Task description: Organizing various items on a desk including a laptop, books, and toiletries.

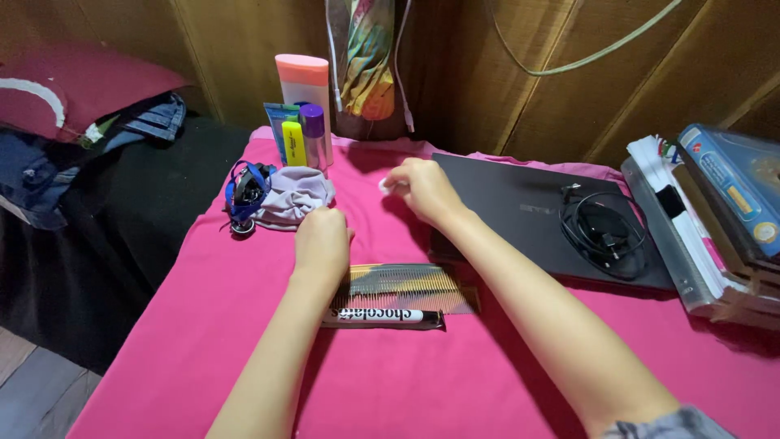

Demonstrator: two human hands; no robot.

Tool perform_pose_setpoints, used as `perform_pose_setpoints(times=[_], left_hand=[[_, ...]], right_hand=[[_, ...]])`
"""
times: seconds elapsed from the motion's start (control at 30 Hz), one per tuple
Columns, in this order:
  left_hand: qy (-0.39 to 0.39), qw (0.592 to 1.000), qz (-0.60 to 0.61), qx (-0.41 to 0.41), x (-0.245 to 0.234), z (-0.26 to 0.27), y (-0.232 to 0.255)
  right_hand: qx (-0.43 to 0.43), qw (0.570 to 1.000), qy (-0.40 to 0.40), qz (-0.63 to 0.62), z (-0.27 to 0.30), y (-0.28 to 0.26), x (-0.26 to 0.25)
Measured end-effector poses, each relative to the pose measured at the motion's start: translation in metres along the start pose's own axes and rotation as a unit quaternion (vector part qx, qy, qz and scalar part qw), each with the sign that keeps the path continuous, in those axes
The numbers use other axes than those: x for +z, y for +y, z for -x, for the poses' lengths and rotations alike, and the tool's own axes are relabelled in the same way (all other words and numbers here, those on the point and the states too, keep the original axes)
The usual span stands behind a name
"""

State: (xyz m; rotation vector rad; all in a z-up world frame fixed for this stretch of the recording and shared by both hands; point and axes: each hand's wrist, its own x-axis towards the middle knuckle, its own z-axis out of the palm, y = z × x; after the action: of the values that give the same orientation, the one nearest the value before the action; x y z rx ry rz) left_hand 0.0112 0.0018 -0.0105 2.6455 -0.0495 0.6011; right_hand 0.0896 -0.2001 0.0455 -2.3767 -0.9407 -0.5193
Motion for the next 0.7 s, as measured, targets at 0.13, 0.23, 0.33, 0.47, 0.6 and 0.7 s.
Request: perform_pose_setpoints(times=[0.13, 0.23, 0.33, 0.47, 0.6, 0.7], left_hand=[[-0.018, 0.992, -0.106, -0.066, 0.001, -0.004, 0.006], [-0.018, 0.978, -0.17, -0.123, -0.005, -0.006, 0.006], [-0.048, 0.97, -0.171, -0.168, -0.013, -0.007, 0.002], [-0.093, 0.968, -0.157, -0.175, -0.03, -0.01, 0.001], [-0.136, 0.962, -0.148, -0.186, -0.035, -0.012, -0.014], [-0.16, 0.955, -0.153, -0.199, -0.049, -0.015, -0.026]], right_hand=[[-0.051, 0.997, -0.015, -0.051, 0.012, -0.024, -0.003], [-0.037, 0.998, 0.002, -0.057, 0.019, -0.017, -0.001], [0.001, 0.999, 0.036, -0.033, 0.029, -0.011, -0.004], [0.002, 0.999, 0.024, -0.033, 0.039, -0.014, -0.006], [0.0, 0.998, 0.024, -0.053, 0.044, -0.018, -0.001], [0.002, 0.998, 0.021, -0.054, 0.042, -0.022, -0.003]])
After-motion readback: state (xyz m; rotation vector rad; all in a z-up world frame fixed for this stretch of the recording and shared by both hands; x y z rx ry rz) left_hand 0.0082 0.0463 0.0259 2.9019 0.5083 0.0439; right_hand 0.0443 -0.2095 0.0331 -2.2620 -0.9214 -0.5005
